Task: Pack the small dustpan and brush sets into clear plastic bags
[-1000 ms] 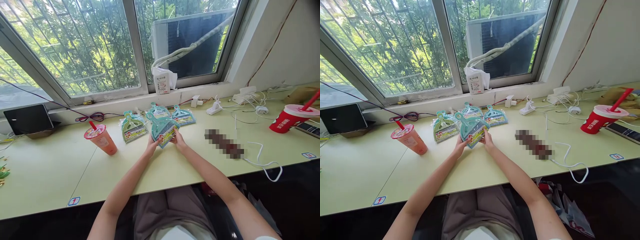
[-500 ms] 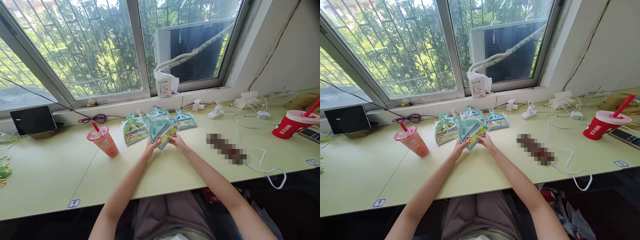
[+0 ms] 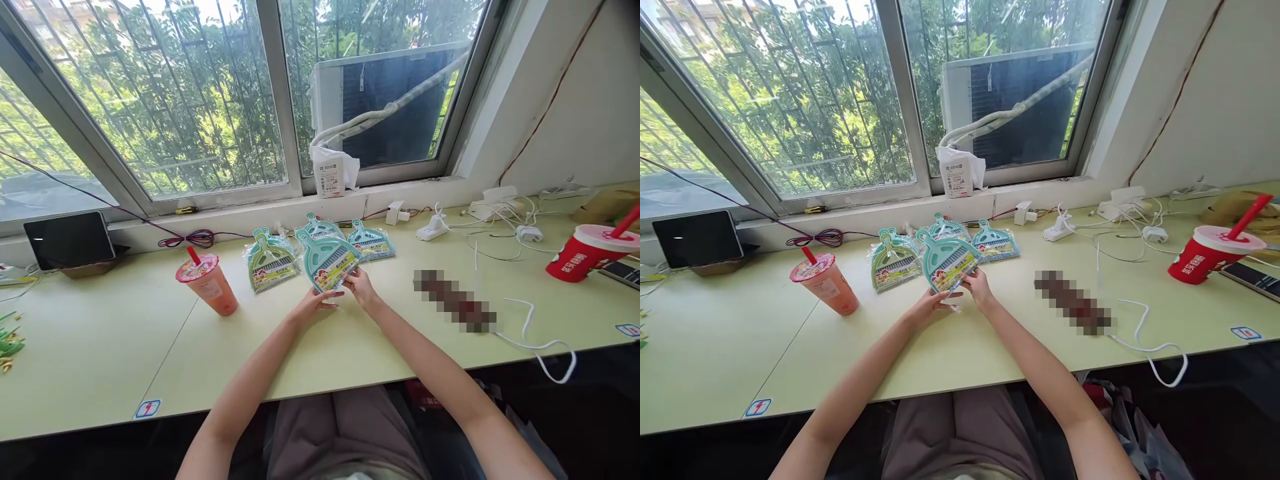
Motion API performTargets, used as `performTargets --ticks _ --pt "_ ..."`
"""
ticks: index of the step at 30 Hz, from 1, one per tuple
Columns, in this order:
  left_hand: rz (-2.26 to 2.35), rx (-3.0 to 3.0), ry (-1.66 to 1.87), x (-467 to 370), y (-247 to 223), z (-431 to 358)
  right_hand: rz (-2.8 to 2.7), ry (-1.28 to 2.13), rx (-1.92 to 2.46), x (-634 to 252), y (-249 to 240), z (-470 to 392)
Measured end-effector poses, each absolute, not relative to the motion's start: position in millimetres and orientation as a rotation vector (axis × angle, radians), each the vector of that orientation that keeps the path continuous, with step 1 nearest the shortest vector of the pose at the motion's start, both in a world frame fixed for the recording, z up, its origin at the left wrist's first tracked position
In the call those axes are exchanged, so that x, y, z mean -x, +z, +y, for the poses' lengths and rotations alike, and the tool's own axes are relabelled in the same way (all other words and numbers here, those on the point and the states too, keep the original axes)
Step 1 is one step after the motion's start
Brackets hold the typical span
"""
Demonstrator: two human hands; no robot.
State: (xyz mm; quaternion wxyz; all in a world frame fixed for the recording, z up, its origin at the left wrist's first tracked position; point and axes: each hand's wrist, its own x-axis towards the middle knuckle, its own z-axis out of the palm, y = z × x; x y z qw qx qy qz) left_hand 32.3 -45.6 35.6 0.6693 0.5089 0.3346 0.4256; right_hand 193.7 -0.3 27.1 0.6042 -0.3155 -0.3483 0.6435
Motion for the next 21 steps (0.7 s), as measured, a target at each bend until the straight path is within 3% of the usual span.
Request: performTargets --ticks 3,10,21 --pt "0.742 -1.124 0.97 -36.1 31.9 -43.6 -0.802 1.476 0.727 -195.0 27.5 -0.2" --pt "1.047 -1.146 1.361 -26.7 28.1 -29.1 -0.801 1.475 0.745 -193.8 26.2 0.7" --pt "1.069 -1.207 1.185 -30.3 37.8 -39.3 -0.8 1.477 0.727 -196.0 24.7 3.0"
